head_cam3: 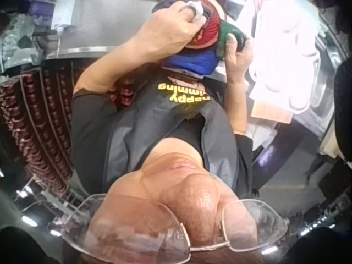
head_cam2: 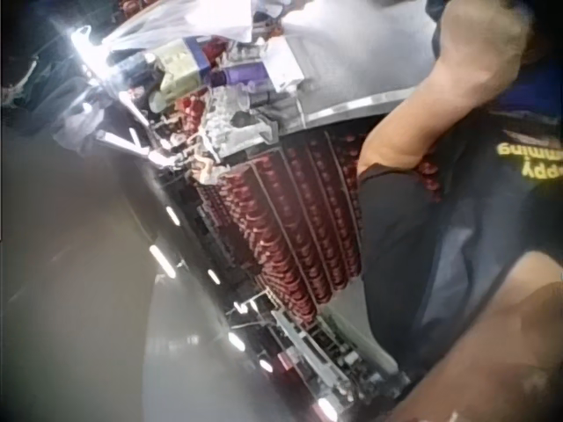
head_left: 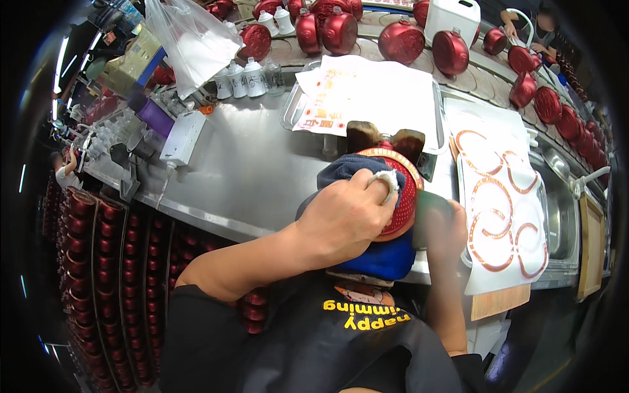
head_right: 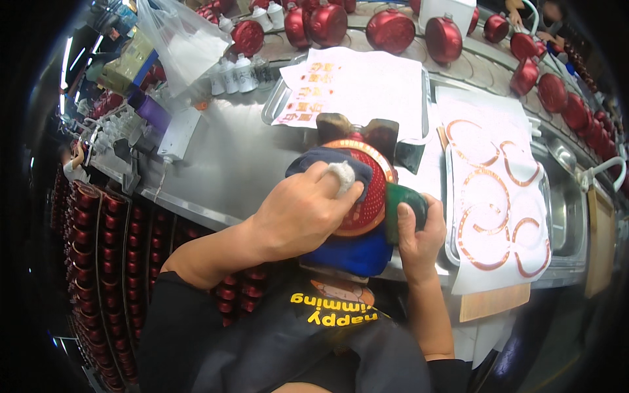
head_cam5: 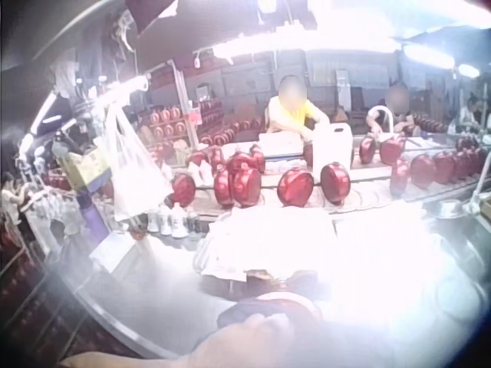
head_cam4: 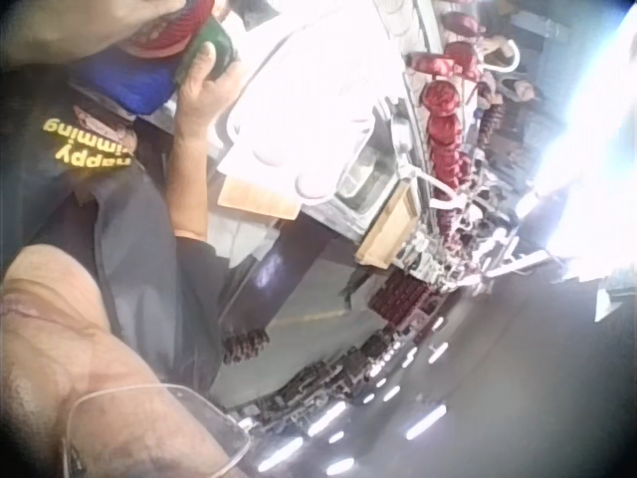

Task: The person applies gold stickers to red spherical ornaments, presses them into place, and wipes the surface with a cloth. They repeat this process for multiple ornaments, placing finished ones on a nearby rack.

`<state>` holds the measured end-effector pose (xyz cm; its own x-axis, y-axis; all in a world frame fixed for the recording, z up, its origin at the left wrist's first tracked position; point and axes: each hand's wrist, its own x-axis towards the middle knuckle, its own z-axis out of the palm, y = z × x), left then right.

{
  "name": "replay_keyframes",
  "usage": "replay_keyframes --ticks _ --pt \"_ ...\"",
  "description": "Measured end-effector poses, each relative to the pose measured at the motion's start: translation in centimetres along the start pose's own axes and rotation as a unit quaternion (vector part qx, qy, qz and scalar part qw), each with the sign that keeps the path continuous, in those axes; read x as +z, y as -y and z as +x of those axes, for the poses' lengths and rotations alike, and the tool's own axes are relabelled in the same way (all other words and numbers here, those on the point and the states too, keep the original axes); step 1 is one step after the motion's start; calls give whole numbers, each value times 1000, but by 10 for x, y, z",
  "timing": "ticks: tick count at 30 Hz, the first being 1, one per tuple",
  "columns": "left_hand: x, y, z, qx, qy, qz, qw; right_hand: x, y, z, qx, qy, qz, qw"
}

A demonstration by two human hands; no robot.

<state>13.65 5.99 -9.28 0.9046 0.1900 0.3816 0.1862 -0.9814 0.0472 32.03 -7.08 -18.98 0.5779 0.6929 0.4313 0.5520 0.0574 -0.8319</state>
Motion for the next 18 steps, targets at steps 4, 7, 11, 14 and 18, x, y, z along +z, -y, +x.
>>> replay_keyframes --ticks 4,7,11,14,18 --pt "3 26 21 -20 -38 19 999 0 -3 0 -6 10 9 1000" --pt "-1 38 15 -23 -44 -4 999 0 -6 -1 -2 16 8 1000" --pt "-3 30 0 -39 -42 -12 998 1 -7 -1 -4 12 15 1000" --pt "3 25 4 -1 -41 -16 999 1 -5 0 12 16 29 999" --pt "4 26 7 11 -36 -19 999 0 -2 0 33 18 44 998"
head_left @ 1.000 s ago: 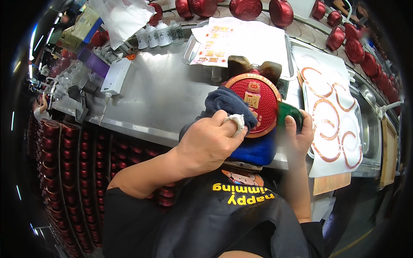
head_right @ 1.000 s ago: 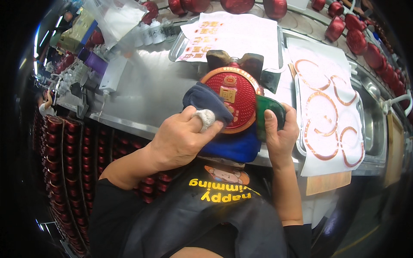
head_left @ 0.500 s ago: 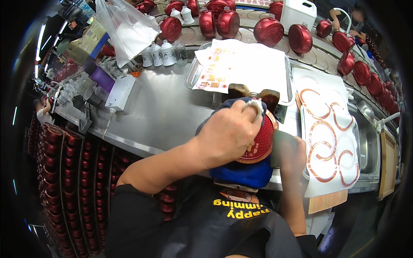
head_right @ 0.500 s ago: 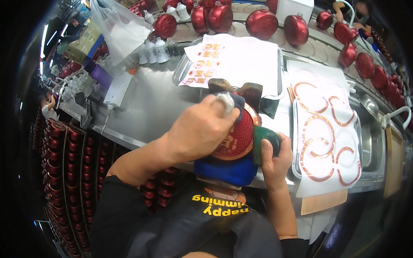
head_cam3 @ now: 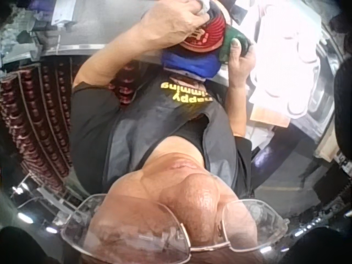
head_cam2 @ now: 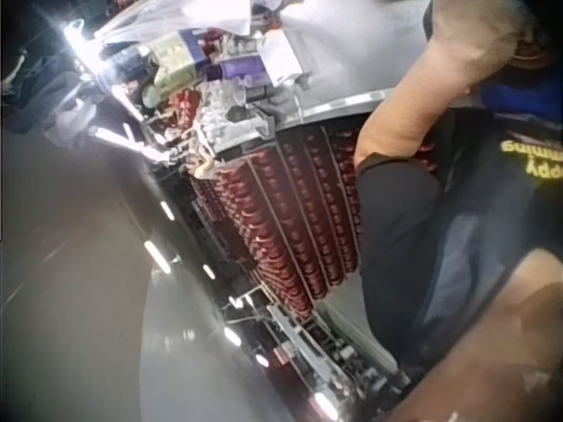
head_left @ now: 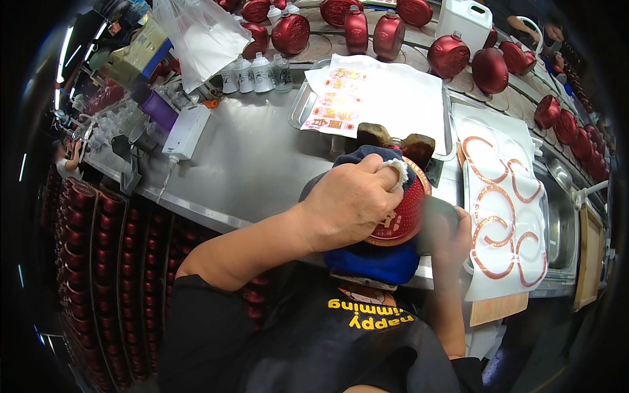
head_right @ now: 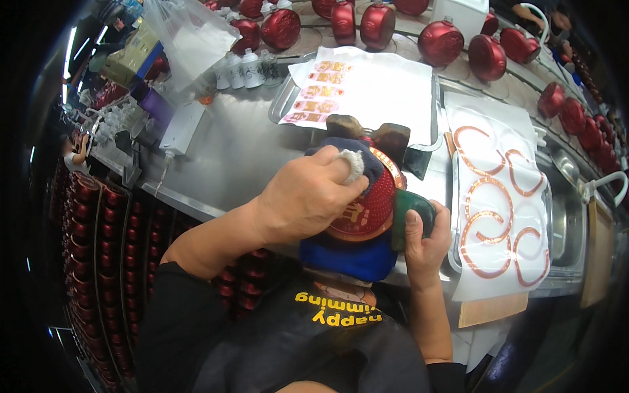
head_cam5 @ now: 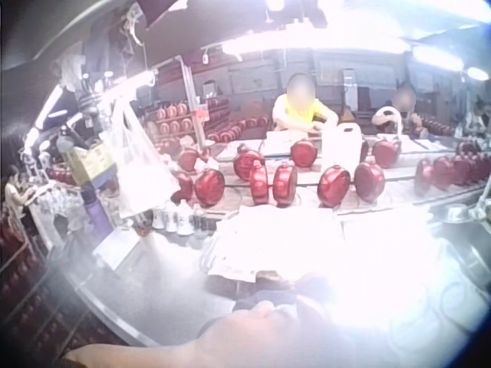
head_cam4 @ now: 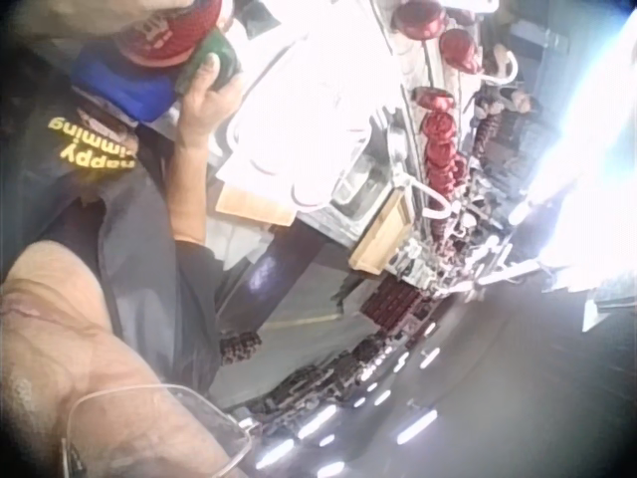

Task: The person applies gold stickers to red spherical ornaments, presses them into place, and wipes the surface with a cloth. They repeat this process for multiple ornaments, placing finished ones on a nearby rack.

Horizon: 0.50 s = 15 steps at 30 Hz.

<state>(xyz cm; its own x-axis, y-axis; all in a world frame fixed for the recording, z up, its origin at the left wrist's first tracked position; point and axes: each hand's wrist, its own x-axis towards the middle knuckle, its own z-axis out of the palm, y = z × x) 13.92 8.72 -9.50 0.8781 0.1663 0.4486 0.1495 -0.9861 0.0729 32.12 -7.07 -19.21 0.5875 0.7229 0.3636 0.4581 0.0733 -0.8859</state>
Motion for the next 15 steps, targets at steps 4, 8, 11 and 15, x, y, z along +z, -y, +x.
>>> replay_keyframes --ticks 4,8,11,15 --pt "-10 0 -8 -40 20 24 999 0 0 1 -23 -3 -12 1000" --pt "-3 -4 6 -8 23 -6 1000 1 -2 0 -6 1 11 1000" --pt "3 -6 16 17 18 -14 1000 0 -4 -1 0 3 14 1000" --pt "-13 0 1 -50 56 -13 997 -1 -3 0 -8 3 11 1000"
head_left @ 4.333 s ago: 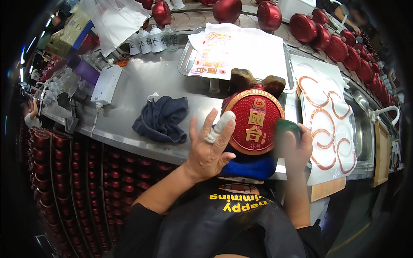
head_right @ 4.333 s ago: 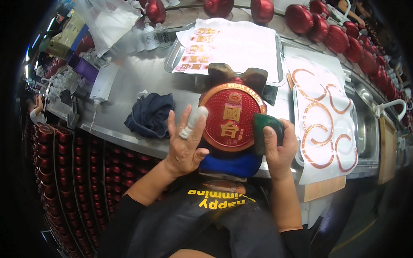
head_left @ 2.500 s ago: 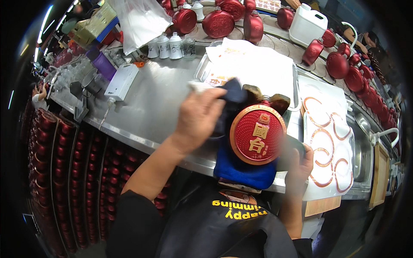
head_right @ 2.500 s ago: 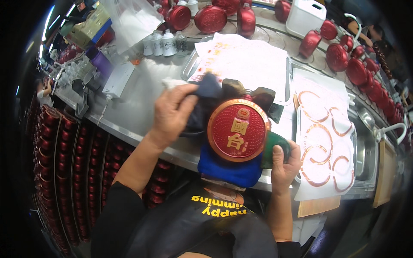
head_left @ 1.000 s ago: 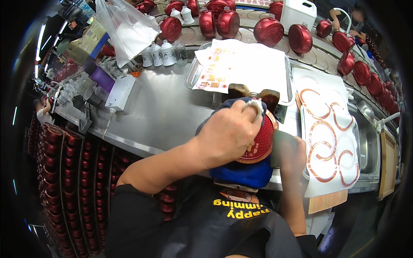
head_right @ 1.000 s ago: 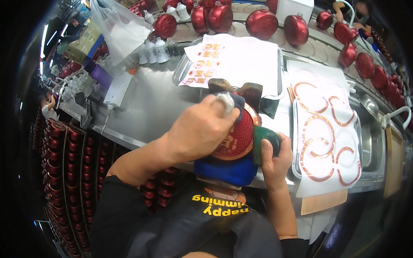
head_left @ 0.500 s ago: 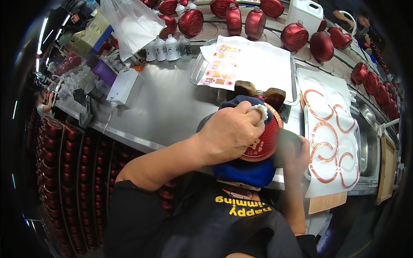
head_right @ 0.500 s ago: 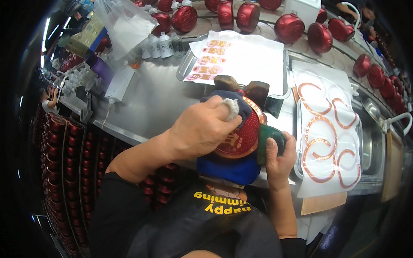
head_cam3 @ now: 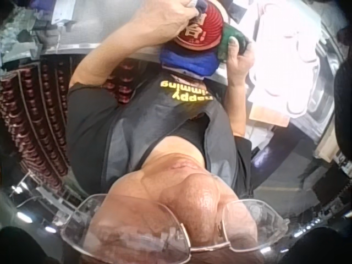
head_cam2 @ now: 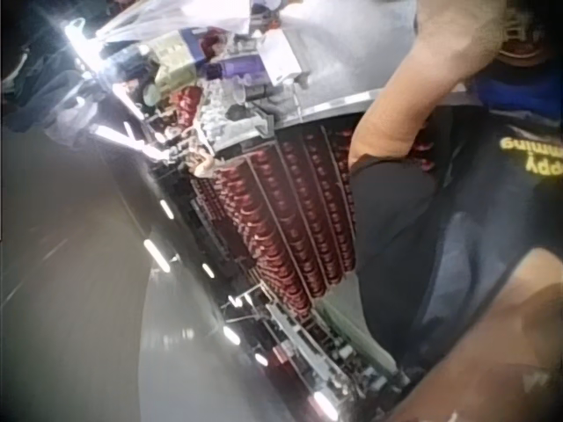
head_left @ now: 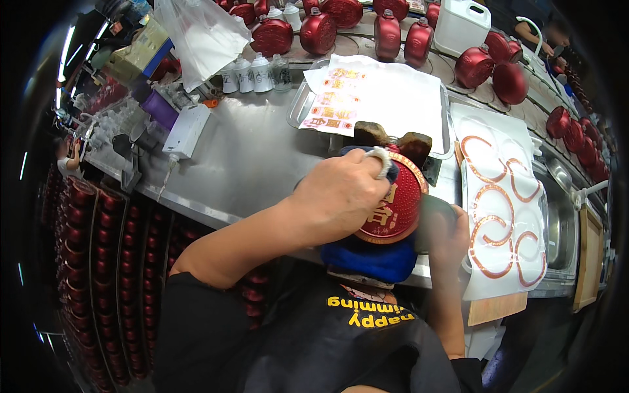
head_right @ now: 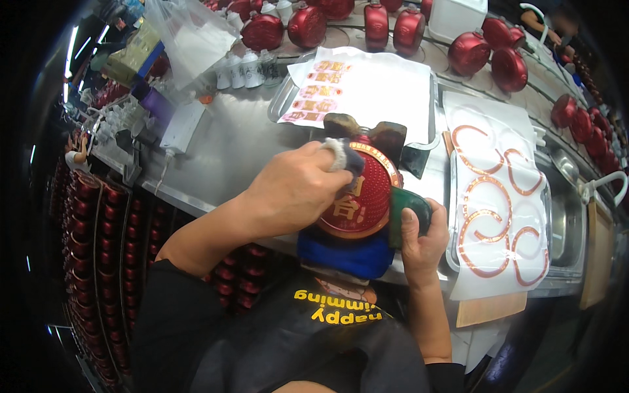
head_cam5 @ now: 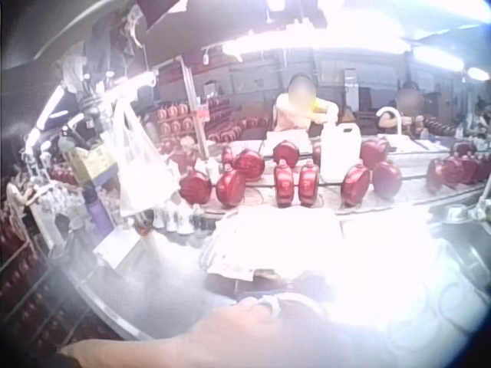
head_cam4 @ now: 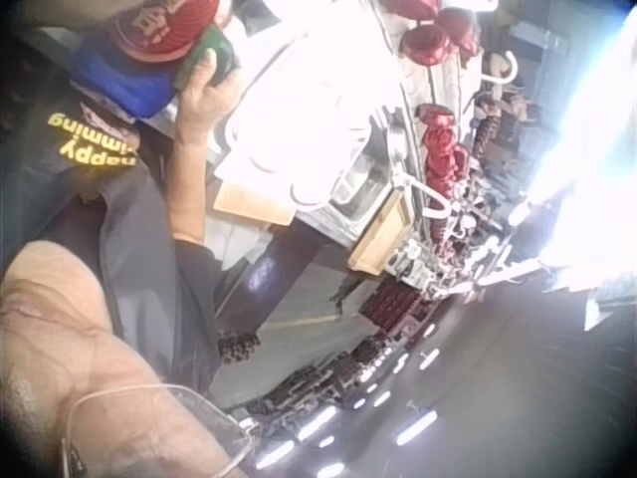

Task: The person applies gold stickers to red spherical ornaments, presses them into place, and wipes the surface with a cloth. They repeat this process for multiple ornaments, placing finished ones on a nearby rack.

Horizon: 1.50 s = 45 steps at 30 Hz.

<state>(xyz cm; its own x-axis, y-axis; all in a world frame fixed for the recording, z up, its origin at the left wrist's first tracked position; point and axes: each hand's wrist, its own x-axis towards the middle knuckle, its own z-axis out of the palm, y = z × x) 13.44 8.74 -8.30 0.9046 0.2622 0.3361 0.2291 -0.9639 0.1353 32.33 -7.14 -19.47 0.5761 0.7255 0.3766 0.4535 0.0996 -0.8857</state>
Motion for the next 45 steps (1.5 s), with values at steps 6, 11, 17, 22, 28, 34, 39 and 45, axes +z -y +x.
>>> replay_keyframes --ticks 6,11,17,22,28,34,39,45 --pt "-8 26 9 -17 -75 -54 996 -1 2 2 -17 5 -39 999" --pt "8 52 14 -16 -75 -110 991 -1 0 2 -8 8 -34 999" --pt "26 47 -46 -80 -127 -223 963 0 -3 1 22 -4 -12 1000" --pt "45 1 -89 -113 -194 -208 952 3 -3 1 12 -1 -23 1000" --pt "64 -48 -101 -58 -177 -24 982 4 0 2 -5 -3 6 1000" --pt "48 -66 -72 81 -65 71 992 0 -7 -5 42 -18 86 995" --pt "41 -74 -23 119 -7 28 992 -16 -15 -14 27 -51 57 997" --pt "28 -55 37 139 70 5 988 -31 -21 -17 84 -58 68 992"
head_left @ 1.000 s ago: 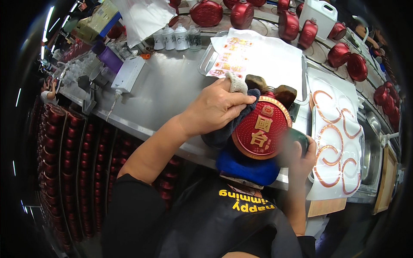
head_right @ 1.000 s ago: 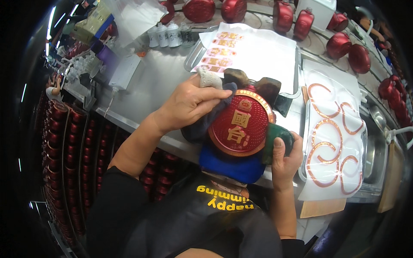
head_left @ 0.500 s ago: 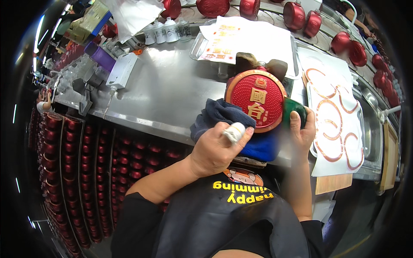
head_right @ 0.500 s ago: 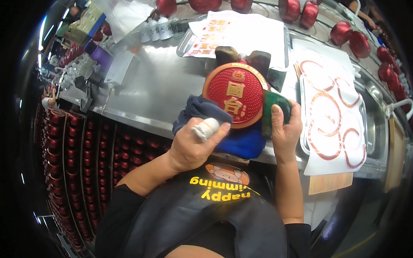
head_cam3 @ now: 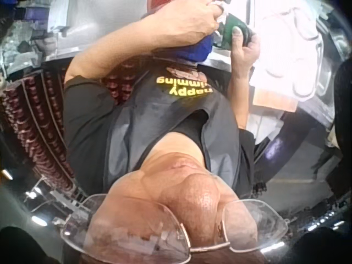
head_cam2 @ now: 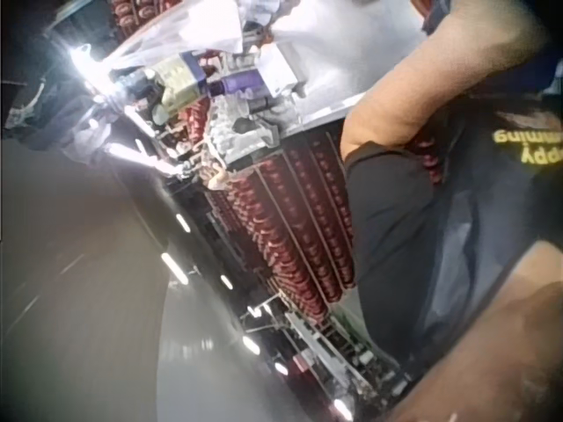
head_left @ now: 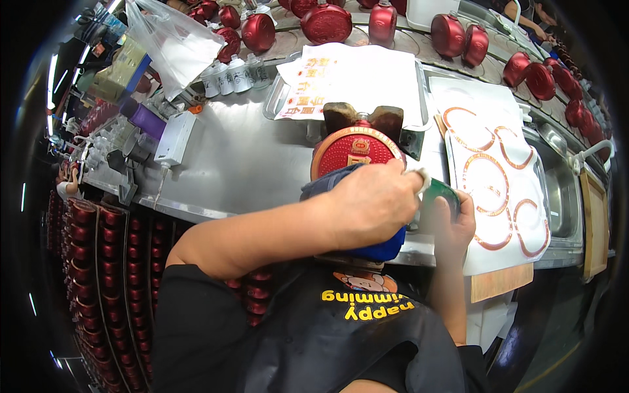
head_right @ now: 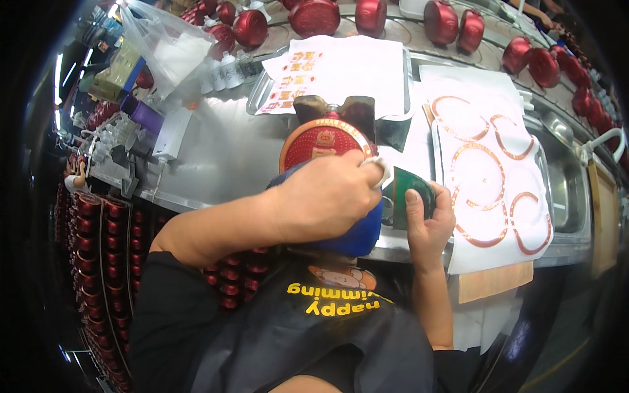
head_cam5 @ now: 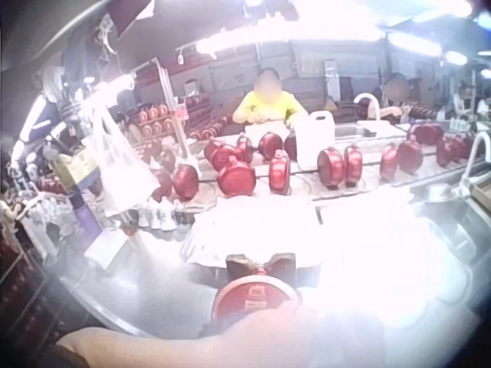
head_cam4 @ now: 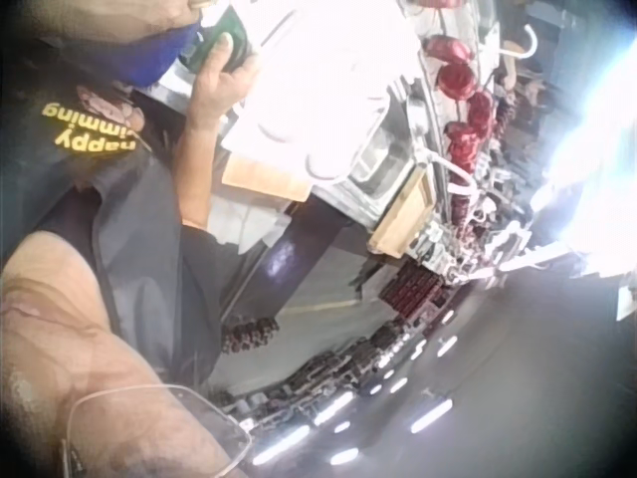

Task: The person applies gold stickers to red spherical ornaments, presses them into place, and wipes the surface with a cloth. They repeat this process for multiple ornaments, placing finished ones on a nearby rack.

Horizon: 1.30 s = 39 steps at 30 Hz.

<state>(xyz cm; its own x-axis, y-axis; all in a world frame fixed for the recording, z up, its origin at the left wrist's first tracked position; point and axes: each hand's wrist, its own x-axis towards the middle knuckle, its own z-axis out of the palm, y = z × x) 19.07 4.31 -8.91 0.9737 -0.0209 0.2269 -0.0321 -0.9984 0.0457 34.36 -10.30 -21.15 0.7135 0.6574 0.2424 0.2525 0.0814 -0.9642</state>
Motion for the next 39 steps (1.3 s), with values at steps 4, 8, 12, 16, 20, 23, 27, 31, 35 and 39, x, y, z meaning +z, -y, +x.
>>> replay_keyframes --ticks 4,8,12,16,20,23,27,31,35,39 --pt "-10 34 23 -26 49 -8 998 -2 -3 4 -26 -3 -39 999" --pt "-19 73 29 -60 29 -74 995 0 -2 9 -28 7 -27 999" --pt "-23 95 13 -109 -3 -112 988 1 0 11 -51 10 -51 997" --pt "-20 104 -32 -174 -58 -134 974 1 0 6 -13 17 7 1000" --pt "0 92 -87 -253 -160 -186 936 6 1 0 -30 24 2 999" --pt "22 62 -116 -291 -249 -219 897 13 9 -6 -42 32 -3 999" --pt "53 24 -140 -294 -327 -186 879 29 29 -17 -137 66 7 988" --pt "57 35 -157 -336 -275 -8 901 43 41 -14 -322 194 -154 914" --pt "46 29 -160 -311 -244 125 910 41 41 -7 -318 57 -146 935" --pt "74 -35 -134 -146 -237 58 959 33 35 -14 -226 99 -66 967"
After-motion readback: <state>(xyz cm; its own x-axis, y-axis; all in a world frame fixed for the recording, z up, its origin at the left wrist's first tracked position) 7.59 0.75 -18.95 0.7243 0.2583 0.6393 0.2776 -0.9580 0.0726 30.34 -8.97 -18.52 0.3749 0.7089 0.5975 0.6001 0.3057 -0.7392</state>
